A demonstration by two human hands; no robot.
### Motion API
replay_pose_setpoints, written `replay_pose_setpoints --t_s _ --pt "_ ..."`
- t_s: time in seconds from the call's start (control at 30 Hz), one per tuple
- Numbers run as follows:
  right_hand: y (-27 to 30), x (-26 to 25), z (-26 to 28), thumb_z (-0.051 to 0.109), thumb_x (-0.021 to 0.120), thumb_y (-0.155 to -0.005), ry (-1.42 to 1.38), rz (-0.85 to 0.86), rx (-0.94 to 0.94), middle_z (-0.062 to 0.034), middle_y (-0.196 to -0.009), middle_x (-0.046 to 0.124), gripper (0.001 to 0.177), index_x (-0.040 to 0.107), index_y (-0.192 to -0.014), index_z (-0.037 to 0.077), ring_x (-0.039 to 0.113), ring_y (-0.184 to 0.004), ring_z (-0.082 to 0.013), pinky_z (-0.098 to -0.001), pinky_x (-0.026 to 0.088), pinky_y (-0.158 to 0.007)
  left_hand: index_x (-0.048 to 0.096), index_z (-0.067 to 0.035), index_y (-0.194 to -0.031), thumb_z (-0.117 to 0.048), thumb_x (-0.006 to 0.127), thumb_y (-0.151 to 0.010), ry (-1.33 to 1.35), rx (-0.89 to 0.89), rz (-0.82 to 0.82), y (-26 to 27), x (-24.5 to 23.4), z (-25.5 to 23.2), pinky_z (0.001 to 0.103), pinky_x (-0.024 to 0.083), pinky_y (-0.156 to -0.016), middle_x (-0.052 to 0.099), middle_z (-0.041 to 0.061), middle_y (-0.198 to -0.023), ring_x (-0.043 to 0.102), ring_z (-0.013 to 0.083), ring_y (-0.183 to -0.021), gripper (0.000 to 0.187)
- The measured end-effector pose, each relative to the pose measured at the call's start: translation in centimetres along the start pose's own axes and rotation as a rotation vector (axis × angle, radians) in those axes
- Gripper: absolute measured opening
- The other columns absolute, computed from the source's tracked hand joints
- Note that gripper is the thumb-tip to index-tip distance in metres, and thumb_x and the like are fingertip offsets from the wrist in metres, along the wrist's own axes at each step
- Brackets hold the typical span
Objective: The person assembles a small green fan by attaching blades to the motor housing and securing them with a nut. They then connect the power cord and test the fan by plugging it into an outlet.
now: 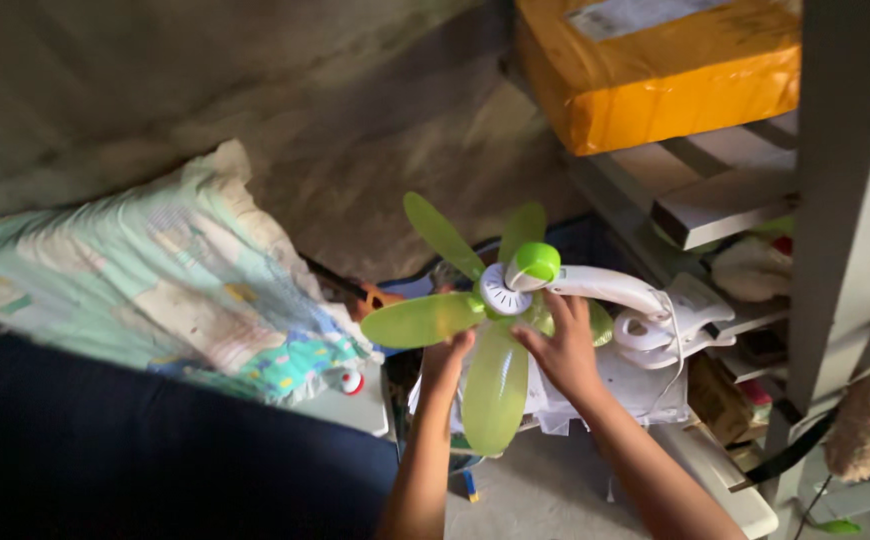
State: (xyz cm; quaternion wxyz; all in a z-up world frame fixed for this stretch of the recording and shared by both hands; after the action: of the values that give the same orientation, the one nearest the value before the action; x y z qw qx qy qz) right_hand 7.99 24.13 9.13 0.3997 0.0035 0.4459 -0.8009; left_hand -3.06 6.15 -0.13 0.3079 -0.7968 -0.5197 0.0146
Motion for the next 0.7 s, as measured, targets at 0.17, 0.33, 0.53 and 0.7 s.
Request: replay_pose_setpoints --t_s 0.17,0.33,0.53,0.7 --pt "-3.1 4.0 -1.9 0.026 0.091 -0.068 -0.032 0.163 0.091 -0.0211 -0.112 0.069 0.062 0.066 -0.117 -0.002 0.066 -0.104 -0.0383 -0.0467 0.051 -0.090 0.048 -0.003 -0.149 -0.031 0.070 -0.091 -0.059 -0.188 -0.257 -2.2 0.0 1.1 0.028 0.051 -0.070 0.066 0.009 -0.114 0.063 0.0154 -0.085 0.068" --pt "-3.3 5.5 -3.3 0.036 0.090 -0.070 -0.083 0.216 0.125 -0.0202 -0.099 0.075 0.058 0.070 -0.108 -0.003 0.074 -0.089 -0.0336 -0.0427 0.057 -0.081 0.055 -0.001 -0.137 -0.019 0.065 -0.094 -0.080 -0.153 -0.271 -2.1 0.6 0.2 0.025 0.052 -0.066 0.068 0.006 -0.095 0.064 0.0101 -0.074 0.048" --pt "-2.9 5.6 -4.0 0.044 0.088 -0.070 -0.049 0.212 0.148 -0.0206 -0.101 0.075 0.065 0.071 -0.112 -0.003 0.074 -0.092 -0.0344 -0.0432 0.056 -0.083 0.056 0.003 -0.135 -0.010 0.065 -0.091 0.041 -0.153 -0.298 -2.5 0.9 -0.7 0.024 0.044 -0.052 0.062 0.004 -0.073 0.056 0.0107 -0.057 0.047" --pt "-3.4 5.1 -3.9 0.046 0.088 -0.070 -0.025 0.216 0.179 -0.0199 -0.101 0.075 0.067 0.071 -0.113 -0.002 0.074 -0.092 -0.0333 -0.0425 0.056 -0.084 0.055 0.005 -0.132 -0.008 0.062 -0.086 0.143 -0.149 -0.286 -3.1 1.9 -2.0 0.023 0.039 -0.047 0.059 0.004 -0.069 0.053 0.0108 -0.052 0.048"
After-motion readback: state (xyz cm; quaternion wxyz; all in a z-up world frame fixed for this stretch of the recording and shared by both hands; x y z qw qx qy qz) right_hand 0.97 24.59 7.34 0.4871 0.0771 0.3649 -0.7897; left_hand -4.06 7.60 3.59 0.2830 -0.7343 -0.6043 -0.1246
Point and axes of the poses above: each hand's wrist, its own y-axis away from the middle knuckle, its own x-axis out of the palm, z = x × y, the point moved 6 cm from there along -y, towards the middle knuckle
